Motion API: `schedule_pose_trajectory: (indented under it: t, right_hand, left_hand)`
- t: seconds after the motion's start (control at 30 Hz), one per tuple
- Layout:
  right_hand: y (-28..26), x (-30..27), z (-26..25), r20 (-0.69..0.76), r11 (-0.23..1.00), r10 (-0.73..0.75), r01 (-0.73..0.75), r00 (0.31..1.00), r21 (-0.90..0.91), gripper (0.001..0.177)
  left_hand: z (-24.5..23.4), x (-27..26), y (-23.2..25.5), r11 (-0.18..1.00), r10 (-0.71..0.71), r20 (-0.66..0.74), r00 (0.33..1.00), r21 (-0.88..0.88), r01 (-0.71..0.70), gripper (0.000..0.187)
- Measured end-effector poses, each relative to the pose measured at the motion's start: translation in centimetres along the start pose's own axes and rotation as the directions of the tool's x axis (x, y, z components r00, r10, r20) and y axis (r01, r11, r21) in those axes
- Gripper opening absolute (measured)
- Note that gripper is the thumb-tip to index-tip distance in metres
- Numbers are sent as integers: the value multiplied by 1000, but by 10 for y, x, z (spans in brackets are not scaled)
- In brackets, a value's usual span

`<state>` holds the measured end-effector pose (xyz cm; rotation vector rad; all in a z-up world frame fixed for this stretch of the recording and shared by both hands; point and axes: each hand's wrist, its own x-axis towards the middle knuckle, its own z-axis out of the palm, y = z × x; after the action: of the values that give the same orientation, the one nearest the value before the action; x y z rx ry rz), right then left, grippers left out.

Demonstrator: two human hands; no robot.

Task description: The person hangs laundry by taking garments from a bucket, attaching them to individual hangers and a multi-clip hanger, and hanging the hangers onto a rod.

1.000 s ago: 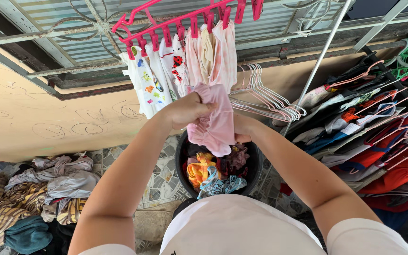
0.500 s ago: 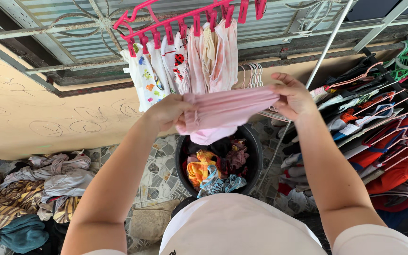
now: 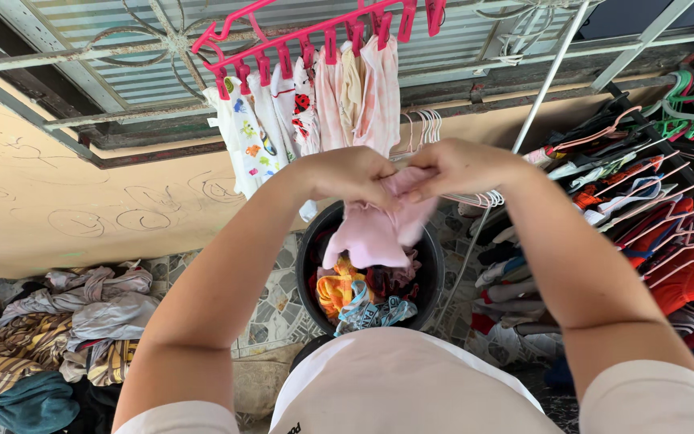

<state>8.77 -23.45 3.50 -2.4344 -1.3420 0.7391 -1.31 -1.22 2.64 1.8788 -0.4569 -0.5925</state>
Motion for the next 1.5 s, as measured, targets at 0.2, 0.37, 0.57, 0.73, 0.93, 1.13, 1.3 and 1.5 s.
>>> schedule_pose_trajectory:
  t: [0.2, 0.37, 0.57, 0.73, 0.93, 1.13, 1.3, 1.5]
  right_hand:
    - [38, -31, -25, -173, 690, -464, 477, 869, 544, 29]
    - [32, -28, -38, -33, 719, -323, 268, 946, 642, 29]
    - [38, -30, -40, 45, 1000, -27, 27, 999, 7, 33]
    - [76, -59, -59, -186, 653, -581, 590, 792, 475, 32]
    - [93, -53, -54, -411, 277, -565, 634, 715, 722, 19]
    - [95, 7, -48, -318, 815, -34, 211, 947, 541, 16]
    - [108, 71, -38, -417, 834, -25, 248, 909, 492, 24]
    - [95, 123, -48, -575, 575, 258, 355, 777, 738, 49]
  left_hand:
    - [7, -12, -37, 688, -156, -97, 983, 703, 178, 49]
    - [0, -3, -48, 632, 178, -277, 944, 768, 106, 36]
    - [-13, -9, -20, 490, 185, -257, 948, 860, 138, 21]
    - [-29, -4, -45, 627, 184, -362, 914, 759, 175, 27]
    - [-40, 38, -85, 919, 206, -360, 910, 391, -54, 32]
    - [-47, 75, -43, 950, 311, -449, 838, 120, -288, 48]
    - [-72, 119, -38, 990, 85, -410, 908, -68, -123, 49]
    - [-101, 154, -72, 976, 36, -620, 784, 190, 105, 27]
